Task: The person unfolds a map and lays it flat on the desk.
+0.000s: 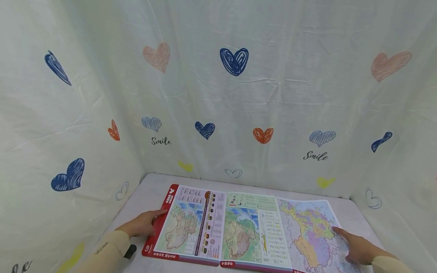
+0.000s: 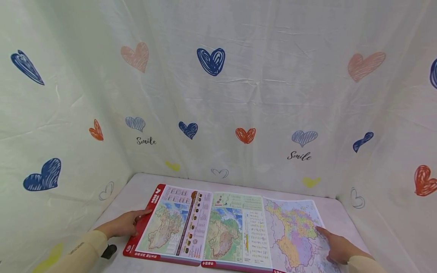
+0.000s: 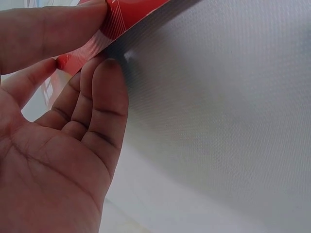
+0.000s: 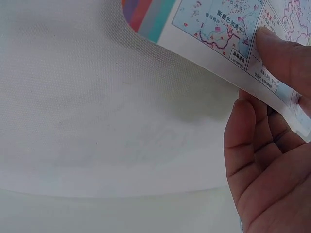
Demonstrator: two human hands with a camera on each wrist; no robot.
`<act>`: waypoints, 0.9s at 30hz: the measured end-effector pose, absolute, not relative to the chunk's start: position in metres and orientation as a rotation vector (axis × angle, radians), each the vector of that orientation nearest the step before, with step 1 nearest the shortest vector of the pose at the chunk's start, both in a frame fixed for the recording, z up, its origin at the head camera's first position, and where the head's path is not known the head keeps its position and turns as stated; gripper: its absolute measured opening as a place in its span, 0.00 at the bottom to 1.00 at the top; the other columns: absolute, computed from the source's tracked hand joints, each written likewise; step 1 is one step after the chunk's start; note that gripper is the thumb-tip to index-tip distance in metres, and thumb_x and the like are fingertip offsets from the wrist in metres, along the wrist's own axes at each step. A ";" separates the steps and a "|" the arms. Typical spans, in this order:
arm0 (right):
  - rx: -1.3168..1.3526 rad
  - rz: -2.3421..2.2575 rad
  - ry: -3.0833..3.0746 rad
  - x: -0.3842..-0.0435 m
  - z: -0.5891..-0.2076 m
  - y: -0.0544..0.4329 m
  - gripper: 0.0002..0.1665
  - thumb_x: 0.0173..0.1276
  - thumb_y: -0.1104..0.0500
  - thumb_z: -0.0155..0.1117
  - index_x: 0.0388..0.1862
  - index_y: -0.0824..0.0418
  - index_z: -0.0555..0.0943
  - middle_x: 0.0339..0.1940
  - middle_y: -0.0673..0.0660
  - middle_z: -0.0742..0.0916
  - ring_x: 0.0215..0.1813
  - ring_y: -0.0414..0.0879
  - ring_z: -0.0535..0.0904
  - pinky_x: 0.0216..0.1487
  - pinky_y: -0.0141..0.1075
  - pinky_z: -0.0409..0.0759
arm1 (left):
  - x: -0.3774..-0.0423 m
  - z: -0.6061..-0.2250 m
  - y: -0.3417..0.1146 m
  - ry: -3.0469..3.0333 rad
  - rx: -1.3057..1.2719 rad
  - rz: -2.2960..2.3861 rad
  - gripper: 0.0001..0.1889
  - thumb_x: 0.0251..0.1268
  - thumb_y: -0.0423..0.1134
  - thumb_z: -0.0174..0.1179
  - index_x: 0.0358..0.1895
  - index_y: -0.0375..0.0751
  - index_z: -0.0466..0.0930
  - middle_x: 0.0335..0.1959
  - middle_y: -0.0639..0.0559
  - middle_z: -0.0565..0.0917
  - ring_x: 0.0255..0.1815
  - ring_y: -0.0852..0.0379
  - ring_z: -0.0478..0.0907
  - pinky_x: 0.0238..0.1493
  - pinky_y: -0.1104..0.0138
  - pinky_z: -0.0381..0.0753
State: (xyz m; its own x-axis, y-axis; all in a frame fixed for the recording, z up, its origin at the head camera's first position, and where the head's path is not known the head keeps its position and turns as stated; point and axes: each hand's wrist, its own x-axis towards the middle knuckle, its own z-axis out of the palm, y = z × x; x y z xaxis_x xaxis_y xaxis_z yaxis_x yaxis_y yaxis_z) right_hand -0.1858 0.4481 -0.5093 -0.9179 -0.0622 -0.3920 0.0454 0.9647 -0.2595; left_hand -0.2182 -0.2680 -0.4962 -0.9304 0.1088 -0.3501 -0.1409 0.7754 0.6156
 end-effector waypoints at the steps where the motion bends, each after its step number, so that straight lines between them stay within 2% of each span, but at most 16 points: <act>1: -0.002 -0.370 2.706 -0.186 -0.511 0.450 0.52 0.48 0.63 0.79 0.70 0.70 0.64 0.52 0.79 0.78 0.48 0.70 0.78 0.51 0.71 0.68 | -0.218 -0.496 -0.268 2.599 -0.022 0.942 0.47 0.42 0.26 0.75 0.73 0.37 0.67 0.48 0.42 0.77 0.41 0.49 0.74 0.35 0.59 0.84; 3: 0.022 -0.368 2.700 -0.188 -0.513 0.452 0.53 0.47 0.61 0.80 0.70 0.70 0.64 0.52 0.79 0.78 0.48 0.68 0.78 0.51 0.71 0.68 | -0.218 -0.497 -0.268 2.602 -0.014 0.937 0.47 0.42 0.26 0.75 0.73 0.37 0.67 0.48 0.42 0.77 0.40 0.50 0.74 0.34 0.59 0.84; 10: 0.060 -0.352 2.684 -0.193 -0.522 0.460 0.55 0.45 0.58 0.81 0.70 0.70 0.65 0.54 0.79 0.77 0.51 0.74 0.76 0.52 0.71 0.67 | -0.218 -0.498 -0.268 2.612 -0.014 0.929 0.47 0.41 0.26 0.76 0.72 0.37 0.67 0.47 0.43 0.77 0.39 0.50 0.74 0.34 0.59 0.84; 16: 0.026 -0.348 2.700 -0.193 -0.522 0.459 0.54 0.44 0.59 0.81 0.70 0.71 0.66 0.53 0.79 0.78 0.52 0.75 0.75 0.52 0.71 0.68 | -0.220 -0.500 -0.270 2.619 -0.013 0.923 0.48 0.39 0.27 0.77 0.72 0.37 0.67 0.43 0.44 0.78 0.38 0.50 0.74 0.34 0.59 0.84; 27: -0.031 -0.383 2.717 -0.189 -0.512 0.453 0.52 0.46 0.59 0.81 0.67 0.73 0.67 0.50 0.76 0.80 0.49 0.67 0.78 0.53 0.70 0.69 | -0.222 -0.505 -0.272 2.637 -0.008 0.891 0.44 0.44 0.25 0.73 0.71 0.34 0.68 0.34 0.46 0.74 0.35 0.51 0.73 0.33 0.61 0.82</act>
State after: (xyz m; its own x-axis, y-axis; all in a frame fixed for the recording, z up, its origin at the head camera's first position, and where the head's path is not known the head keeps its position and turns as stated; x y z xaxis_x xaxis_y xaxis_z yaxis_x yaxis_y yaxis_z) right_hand -0.1885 0.4534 -0.5116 -0.9219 -0.0756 -0.3800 0.0324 0.9623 -0.2702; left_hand -0.2222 -0.2722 -0.5053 -0.9364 0.1069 -0.3342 -0.1177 0.8017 0.5861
